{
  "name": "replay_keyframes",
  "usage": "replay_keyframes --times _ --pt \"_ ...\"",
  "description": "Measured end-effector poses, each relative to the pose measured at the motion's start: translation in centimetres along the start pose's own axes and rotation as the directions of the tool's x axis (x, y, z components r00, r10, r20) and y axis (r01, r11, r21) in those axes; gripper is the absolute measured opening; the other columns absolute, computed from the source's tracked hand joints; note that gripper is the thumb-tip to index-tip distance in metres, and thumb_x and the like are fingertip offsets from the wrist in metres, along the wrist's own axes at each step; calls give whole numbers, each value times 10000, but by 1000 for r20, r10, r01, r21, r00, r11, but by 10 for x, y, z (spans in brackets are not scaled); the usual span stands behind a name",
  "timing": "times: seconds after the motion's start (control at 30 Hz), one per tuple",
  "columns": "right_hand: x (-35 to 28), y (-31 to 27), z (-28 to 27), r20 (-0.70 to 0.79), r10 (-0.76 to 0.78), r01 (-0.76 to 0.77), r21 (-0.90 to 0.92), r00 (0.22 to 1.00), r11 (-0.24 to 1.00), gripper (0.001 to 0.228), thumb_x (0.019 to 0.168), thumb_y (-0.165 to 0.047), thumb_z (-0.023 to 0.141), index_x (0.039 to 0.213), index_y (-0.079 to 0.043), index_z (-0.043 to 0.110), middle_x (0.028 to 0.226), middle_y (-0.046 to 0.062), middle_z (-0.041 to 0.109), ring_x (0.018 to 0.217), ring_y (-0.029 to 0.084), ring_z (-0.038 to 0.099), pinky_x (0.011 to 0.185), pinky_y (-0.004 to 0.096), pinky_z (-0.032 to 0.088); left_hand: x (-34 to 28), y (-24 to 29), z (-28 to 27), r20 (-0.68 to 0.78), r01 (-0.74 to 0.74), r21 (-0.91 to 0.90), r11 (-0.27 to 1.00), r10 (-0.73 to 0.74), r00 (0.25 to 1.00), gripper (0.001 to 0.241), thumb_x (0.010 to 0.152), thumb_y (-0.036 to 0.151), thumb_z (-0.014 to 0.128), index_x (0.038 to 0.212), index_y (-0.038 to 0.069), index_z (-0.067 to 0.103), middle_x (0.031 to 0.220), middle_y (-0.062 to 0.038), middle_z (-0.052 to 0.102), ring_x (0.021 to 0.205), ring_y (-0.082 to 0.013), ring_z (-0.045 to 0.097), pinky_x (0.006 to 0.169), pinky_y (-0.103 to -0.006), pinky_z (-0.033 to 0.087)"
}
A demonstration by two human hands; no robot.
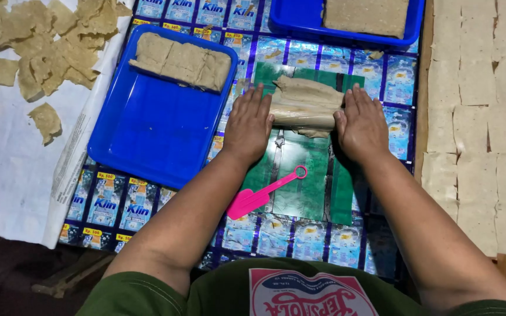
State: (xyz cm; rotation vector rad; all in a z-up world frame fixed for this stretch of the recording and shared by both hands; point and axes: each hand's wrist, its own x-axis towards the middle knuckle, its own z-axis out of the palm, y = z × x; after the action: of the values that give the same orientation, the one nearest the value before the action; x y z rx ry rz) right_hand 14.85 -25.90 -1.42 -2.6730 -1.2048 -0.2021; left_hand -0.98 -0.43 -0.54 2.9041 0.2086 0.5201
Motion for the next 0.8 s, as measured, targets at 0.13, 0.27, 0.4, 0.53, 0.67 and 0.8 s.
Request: replay_keyframes --times 0.13,0.27,0.4,0.53,0.67,0.8 --pt "-19 -8 0 -21 -5 5 4 1000 1000 655 1122 -447 360 1552 44 420 1561 278 449 1458 411 402 1179 589 272 -23 8 -6 -29 -8 7 1000 9 1000 489 1060 300 466 1490 67 452 1555 -214 441 1439 -379 428 1217 -512 279" --pt "-46 -25 -9 -81 -25 23 -29 996 999 637 1097 -421 425 1526 50 435 1514 257 489 1424 403 446 1204 582 247 -46 19 -19 2 8 -33 999 -8 1000 544 1056 299 451 1543 68 380 1552 -206 427 1446 -388 399 1234 -518 255" --pt "-49 -30 -1 -135 11 -13 -13 991 1000 698 1085 -486 451 1501 75 449 1508 272 490 1426 414 449 1213 610 206 -39 11 -6 -33 -2 15 1000 3 999 582 1072 439 384 1528 77 406 1480 -179 485 1402 -354 452 1217 -501 281" --pt "-20 -23 7 -185 41 -46 -21 982 999 712 1079 -504 481 1469 91 495 1491 294 521 1406 421 489 1205 631 193 -1 0 12 -94 -16 39 999 20 995 620 1046 511 413 1451 47 484 1369 -197 569 1299 -355 544 1156 -500 353" --pt "24 -11 5 -95 181 -180 18 979 983 662 1121 -452 393 1549 47 472 1614 295 408 1522 409 346 1220 623 61 50 -4 5 122 88 11 996 -89 989 614 1077 516 310 1477 78 468 1494 -195 509 1435 -378 429 1198 -511 288" --pt "64 -7 -14 141 301 -314 84 943 946 663 1100 -494 248 1659 -139 276 1714 215 191 1593 346 141 1214 649 -54 90 -5 -10 319 160 26 987 -160 934 604 1091 452 239 1590 127 340 1663 -183 308 1555 -389 238 1254 -561 147"
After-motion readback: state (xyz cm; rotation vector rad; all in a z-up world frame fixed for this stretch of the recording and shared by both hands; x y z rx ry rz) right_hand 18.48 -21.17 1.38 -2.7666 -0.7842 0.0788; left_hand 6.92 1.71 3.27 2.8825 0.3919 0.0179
